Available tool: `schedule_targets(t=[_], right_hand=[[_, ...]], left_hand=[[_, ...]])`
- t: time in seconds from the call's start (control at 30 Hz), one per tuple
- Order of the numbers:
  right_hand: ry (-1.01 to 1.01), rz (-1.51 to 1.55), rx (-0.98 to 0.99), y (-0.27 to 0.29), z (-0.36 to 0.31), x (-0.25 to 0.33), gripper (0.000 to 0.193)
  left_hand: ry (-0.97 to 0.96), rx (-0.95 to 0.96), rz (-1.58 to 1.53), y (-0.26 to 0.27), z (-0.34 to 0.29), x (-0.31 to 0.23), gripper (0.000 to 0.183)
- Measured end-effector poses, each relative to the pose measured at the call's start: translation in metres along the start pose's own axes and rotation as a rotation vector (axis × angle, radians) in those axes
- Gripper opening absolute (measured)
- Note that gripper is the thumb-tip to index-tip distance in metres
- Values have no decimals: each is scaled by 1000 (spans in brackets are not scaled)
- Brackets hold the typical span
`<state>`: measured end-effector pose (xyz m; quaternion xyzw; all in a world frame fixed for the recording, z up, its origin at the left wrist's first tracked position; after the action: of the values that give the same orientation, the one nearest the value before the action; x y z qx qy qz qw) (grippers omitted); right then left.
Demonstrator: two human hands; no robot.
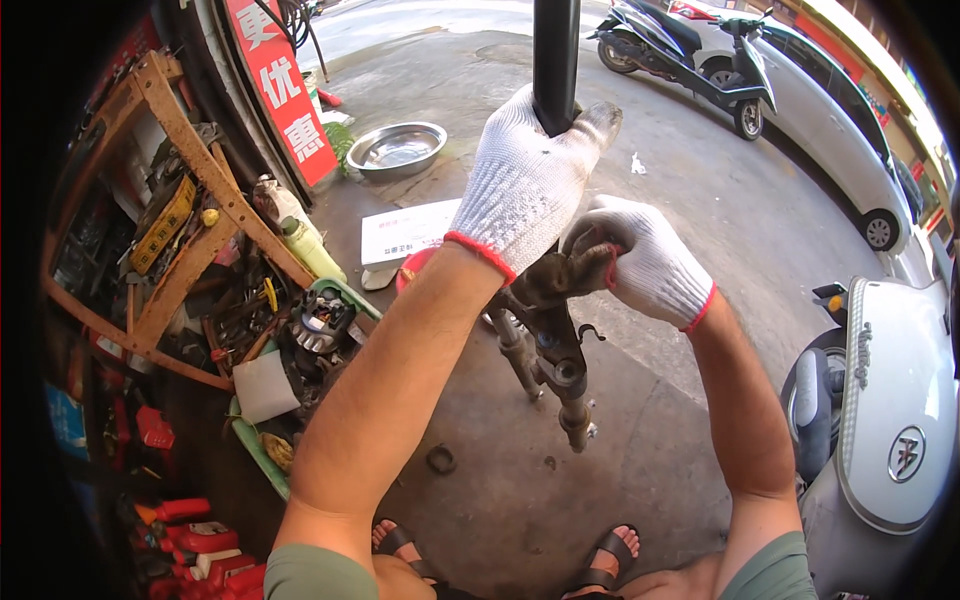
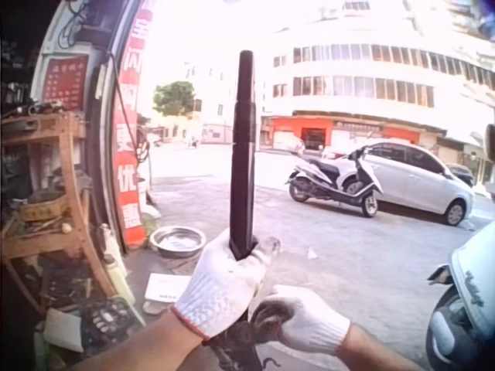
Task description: The person wipes the metal tubes and lower components of a motorcycle front fork assembly using a cloth, moving the cloth along the surfaces and around the joints.
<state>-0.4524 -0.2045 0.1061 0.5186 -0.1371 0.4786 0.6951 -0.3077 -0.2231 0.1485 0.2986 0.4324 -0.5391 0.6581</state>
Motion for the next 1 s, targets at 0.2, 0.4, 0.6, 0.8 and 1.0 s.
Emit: schedule_targets(t=[0.2, 0.4, 0.6, 0.8, 1.0], right_hand=[[49, 17, -501, 50, 5, -34, 20], [-103, 503, -210, 49, -3, -10, 14], [261, -81, -184, 8, -13, -15, 17], [133, 49, -577, 34, -7, -6, 12], [429, 160, -480, 30, -15, 35, 25]], left_hand=[[-42, -37, -12, -3, -1, -2, 28], [-14, -5, 38, -3, -6, -8, 22], [-67, 6, 48, -11, -2, -2, 32], [139, 29, -94, -11, -3, -7, 31], [91, 133, -41, -9, -6, -11, 27]])
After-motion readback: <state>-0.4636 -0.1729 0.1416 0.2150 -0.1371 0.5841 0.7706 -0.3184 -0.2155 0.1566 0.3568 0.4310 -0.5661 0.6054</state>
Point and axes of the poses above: each hand's wrist, its own z-axis towards the middle knuckle, its own y-axis out of the back of the hand, x = y × z, the point moved 5 cm from there along z, towards the middle knuckle, and after that the axes turned 14 degrees about -x, right-handed, at the moved point
